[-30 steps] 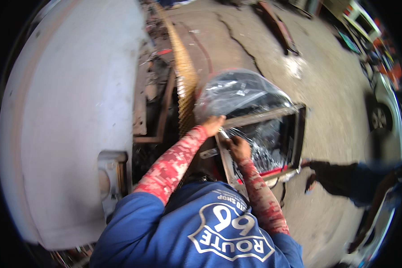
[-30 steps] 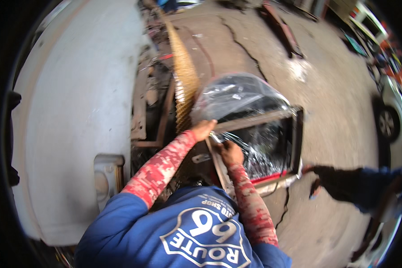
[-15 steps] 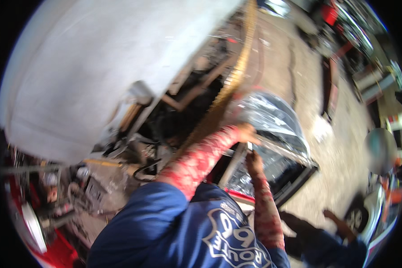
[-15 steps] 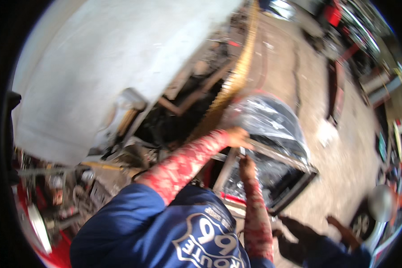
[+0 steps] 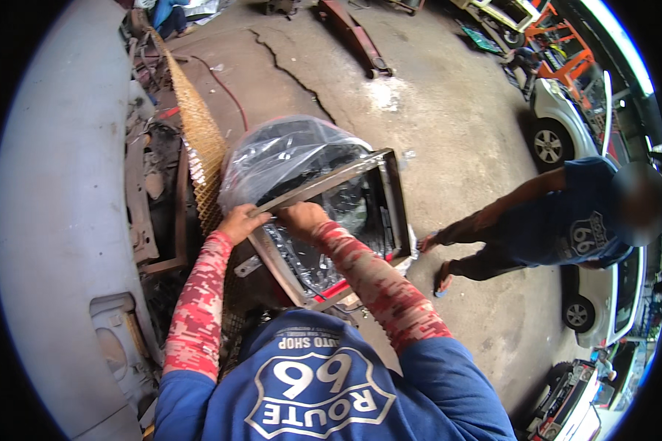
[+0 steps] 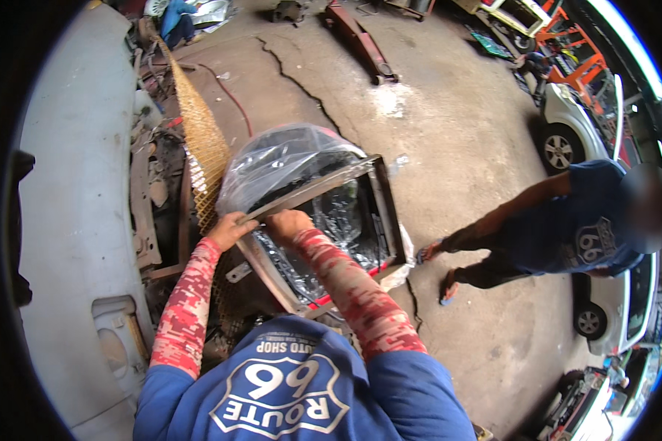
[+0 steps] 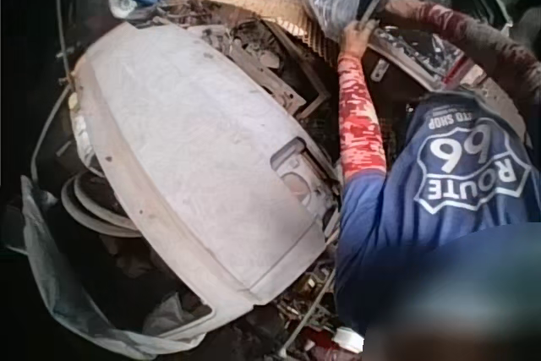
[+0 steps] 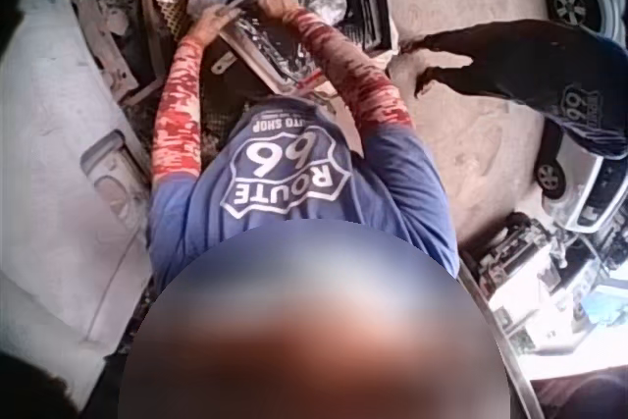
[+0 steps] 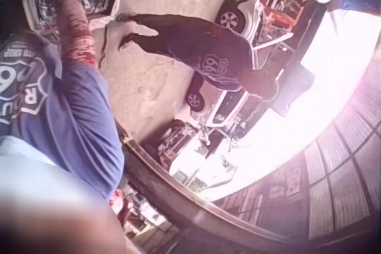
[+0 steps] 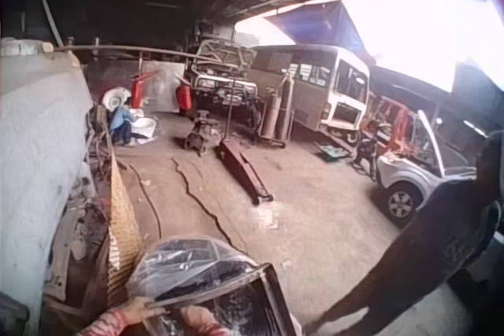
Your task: The person removes a metal frame from a plastic-wrapped car part, then walks to a red car and places the frame inside the open door area to align it with the interior panel.
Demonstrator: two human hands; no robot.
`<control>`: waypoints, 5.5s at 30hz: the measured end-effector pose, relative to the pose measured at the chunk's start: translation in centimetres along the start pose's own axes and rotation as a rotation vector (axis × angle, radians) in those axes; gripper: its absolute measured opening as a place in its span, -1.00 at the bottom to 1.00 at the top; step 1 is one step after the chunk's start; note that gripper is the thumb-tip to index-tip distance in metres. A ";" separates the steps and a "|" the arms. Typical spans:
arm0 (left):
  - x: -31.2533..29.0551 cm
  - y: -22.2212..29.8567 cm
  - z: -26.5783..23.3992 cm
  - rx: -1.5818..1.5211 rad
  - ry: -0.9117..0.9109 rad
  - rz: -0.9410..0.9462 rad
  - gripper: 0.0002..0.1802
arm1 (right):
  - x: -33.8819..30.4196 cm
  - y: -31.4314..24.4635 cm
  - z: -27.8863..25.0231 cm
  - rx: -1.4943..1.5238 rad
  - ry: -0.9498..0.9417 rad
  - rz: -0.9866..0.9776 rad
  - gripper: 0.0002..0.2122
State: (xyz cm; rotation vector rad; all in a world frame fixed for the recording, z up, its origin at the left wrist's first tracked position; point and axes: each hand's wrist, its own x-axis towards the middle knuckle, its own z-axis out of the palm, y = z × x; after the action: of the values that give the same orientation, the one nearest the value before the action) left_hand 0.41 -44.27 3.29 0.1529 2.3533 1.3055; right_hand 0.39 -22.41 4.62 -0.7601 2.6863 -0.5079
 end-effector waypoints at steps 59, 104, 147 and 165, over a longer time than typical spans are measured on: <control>0.3 -2.0 0.9 -0.077 0.164 -0.298 -0.03 | -3.0 -4.5 7.1 0.802 0.011 0.414 -0.61; -0.9 0.3 0.6 -0.094 0.236 -0.329 -0.04 | -2.4 -0.6 0.8 0.558 0.220 0.194 -0.77; 0.1 -1.8 1.3 -0.082 0.274 -0.200 0.08 | -4.0 -5.5 8.3 0.784 0.301 0.328 -0.77; 0.3 -1.8 1.0 -0.061 0.217 -0.284 0.05 | -3.2 -5.9 9.3 0.728 0.205 0.576 -0.70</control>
State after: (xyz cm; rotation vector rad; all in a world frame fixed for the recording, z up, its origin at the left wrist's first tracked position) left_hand 0.76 -44.34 1.26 -0.3460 2.3973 1.3047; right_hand 9.15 -27.71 -0.67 0.2659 2.4198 -1.3234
